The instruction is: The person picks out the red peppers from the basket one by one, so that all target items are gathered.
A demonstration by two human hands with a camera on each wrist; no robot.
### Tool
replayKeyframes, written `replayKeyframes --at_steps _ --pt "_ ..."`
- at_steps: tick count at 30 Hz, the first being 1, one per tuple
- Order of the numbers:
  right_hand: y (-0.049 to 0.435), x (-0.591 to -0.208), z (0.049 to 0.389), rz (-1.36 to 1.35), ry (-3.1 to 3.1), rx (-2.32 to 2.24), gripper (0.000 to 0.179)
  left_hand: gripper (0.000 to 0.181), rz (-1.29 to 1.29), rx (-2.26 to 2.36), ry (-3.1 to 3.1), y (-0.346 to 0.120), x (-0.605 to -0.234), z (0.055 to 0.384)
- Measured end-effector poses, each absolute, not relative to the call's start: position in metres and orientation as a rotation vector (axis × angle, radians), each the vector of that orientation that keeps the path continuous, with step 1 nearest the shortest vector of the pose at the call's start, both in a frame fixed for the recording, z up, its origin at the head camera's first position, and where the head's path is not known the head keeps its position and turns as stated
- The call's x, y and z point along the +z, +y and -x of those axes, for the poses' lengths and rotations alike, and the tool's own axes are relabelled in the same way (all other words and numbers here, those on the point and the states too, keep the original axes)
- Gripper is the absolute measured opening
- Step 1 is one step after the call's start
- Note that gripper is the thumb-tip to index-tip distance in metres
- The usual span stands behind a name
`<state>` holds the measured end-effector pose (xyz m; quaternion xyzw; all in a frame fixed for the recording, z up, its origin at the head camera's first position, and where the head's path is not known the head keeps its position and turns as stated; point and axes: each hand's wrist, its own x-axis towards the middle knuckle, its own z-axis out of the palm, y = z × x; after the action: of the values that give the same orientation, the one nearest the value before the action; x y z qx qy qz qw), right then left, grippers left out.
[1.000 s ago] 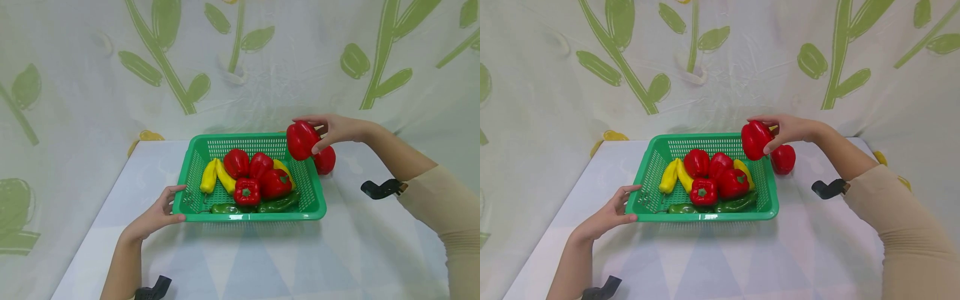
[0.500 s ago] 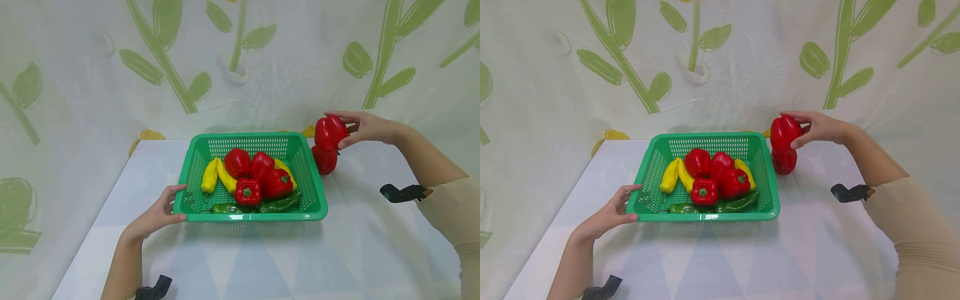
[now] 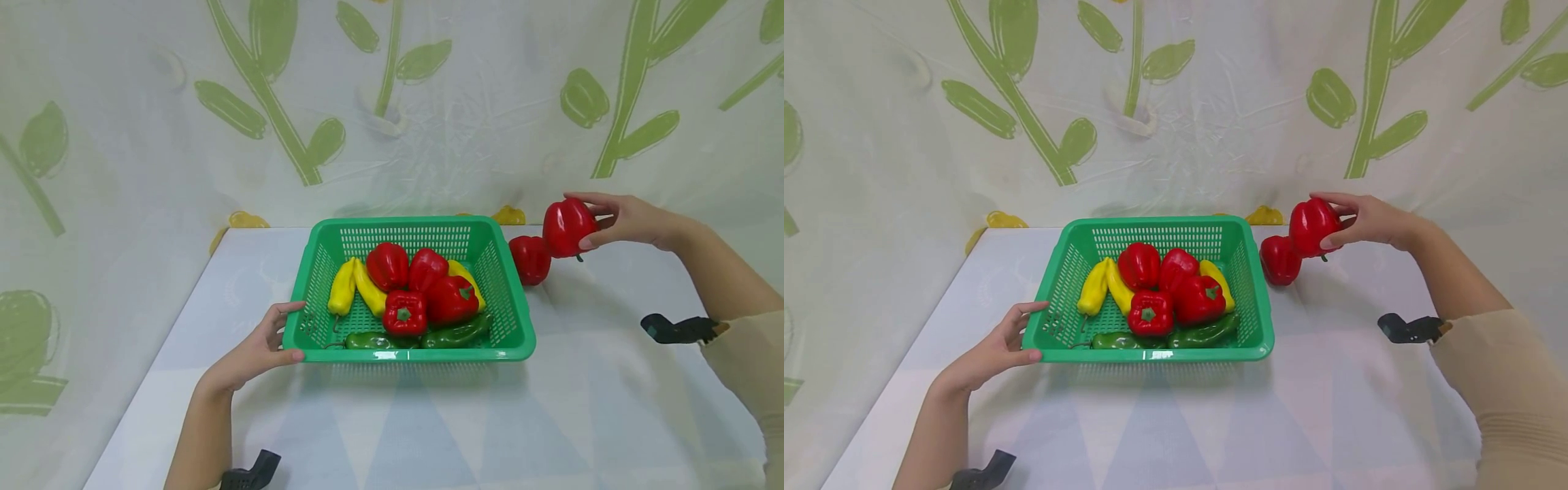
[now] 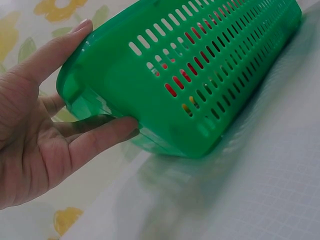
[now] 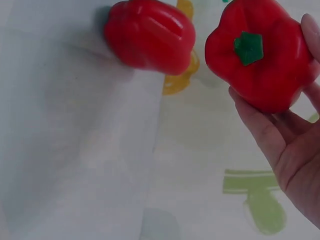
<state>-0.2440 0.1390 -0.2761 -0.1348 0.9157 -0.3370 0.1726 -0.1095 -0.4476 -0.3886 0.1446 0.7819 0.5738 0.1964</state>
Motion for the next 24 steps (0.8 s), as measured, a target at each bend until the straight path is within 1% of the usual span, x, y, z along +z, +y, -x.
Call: replayKeyframes --at_steps 9,16,24 --pt "0.156 -0.296 0.241 0.295 2.56 -0.979 0.089 0.076 -0.402 1.605 2.195 -0.448 -0.388 0.109" --pt "0.163 -0.31 0.24 0.259 2.547 -0.974 0.094 0.077 -0.397 1.6 2.199 -0.447 -0.389 0.11" --pt "0.17 -0.332 0.242 0.192 2.557 -0.901 0.094 0.077 -0.385 1.599 2.206 -0.446 -0.388 0.109"
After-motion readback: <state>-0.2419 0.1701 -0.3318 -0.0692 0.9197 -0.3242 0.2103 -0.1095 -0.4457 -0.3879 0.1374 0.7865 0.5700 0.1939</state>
